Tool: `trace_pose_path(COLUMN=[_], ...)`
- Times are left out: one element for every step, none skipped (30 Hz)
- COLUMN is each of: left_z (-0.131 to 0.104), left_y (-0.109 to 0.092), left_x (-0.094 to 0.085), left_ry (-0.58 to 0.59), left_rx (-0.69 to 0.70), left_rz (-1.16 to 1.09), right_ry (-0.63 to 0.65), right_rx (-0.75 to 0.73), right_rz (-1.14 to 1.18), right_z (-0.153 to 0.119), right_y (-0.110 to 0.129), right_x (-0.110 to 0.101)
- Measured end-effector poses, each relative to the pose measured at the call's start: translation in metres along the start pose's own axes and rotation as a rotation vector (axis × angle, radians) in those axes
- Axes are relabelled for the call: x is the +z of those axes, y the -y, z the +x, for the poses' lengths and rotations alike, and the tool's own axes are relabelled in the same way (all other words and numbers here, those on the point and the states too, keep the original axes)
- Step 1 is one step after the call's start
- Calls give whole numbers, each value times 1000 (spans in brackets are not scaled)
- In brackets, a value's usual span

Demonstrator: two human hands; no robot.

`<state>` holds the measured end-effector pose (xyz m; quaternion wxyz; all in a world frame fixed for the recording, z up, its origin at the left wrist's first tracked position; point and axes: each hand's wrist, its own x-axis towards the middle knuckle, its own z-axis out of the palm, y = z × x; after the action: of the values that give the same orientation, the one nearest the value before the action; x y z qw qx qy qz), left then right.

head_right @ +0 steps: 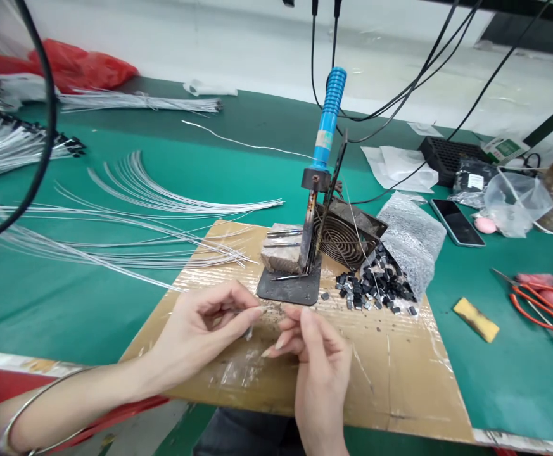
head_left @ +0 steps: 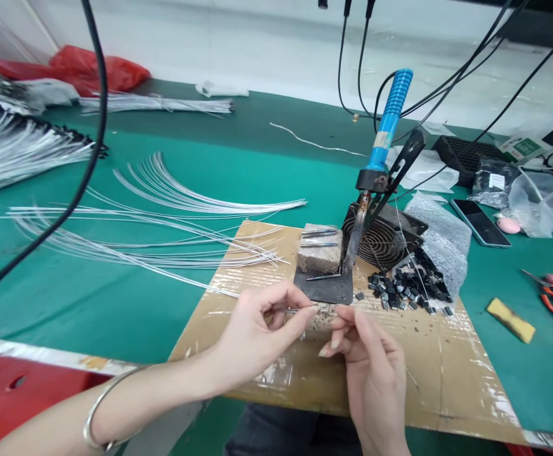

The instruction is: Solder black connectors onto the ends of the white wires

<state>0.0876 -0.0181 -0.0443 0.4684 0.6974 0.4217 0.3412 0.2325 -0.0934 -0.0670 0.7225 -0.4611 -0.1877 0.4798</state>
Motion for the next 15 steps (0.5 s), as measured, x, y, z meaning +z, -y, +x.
trace_pose_path(left_z=[1, 4, 7, 13, 19, 27, 36, 45, 53, 61, 67, 72, 76, 78, 80], left_y=[-1, -3, -4, -5, -5, -4, -1, 3, 9, 17, 24, 31, 38, 43, 47], left_x=[-3, -6, -11, -17, -24, -31, -38, -45, -51, -57, -60, -63, -65, -66, -67], left_ry=[-4, -12, -26, -50, -83, -123, -164, -201, -233, -261, -264, -264, -258, -246, -232], left_rx=[26, 57, 98, 146, 195, 242, 277, 296, 302, 302, 300, 299, 301, 304, 309], left_rz=[30, 71, 121, 183, 253, 324, 392, 454, 510, 558, 586, 610, 634, 653, 670], right_ry=[-10, -19, -38, -64, -84, -119, -141, -157, -165, -155, -153, -153, -153, -153, -151], right_rx=[-38, -85, -132, -183, -230, -274, -302, -315, -323, -308, -296, -286, -274, -268, -265], right_rz=[-12, -39, -75, -114, -155, -191, -227, -259, -284, -313, -333, -348, -357, -360, -362], right_z=[1, 1, 2, 3, 4, 4, 5, 6, 7, 7, 7, 8, 8, 8, 8], right_y=[4, 9, 13, 17, 21, 23, 24, 23, 22, 19, 16, 13, 9, 6, 4], right_x=[-4, -10, -16, -24, -32, -40, -48, -57, -64, -71, -78, -83, -88, -92, -95])
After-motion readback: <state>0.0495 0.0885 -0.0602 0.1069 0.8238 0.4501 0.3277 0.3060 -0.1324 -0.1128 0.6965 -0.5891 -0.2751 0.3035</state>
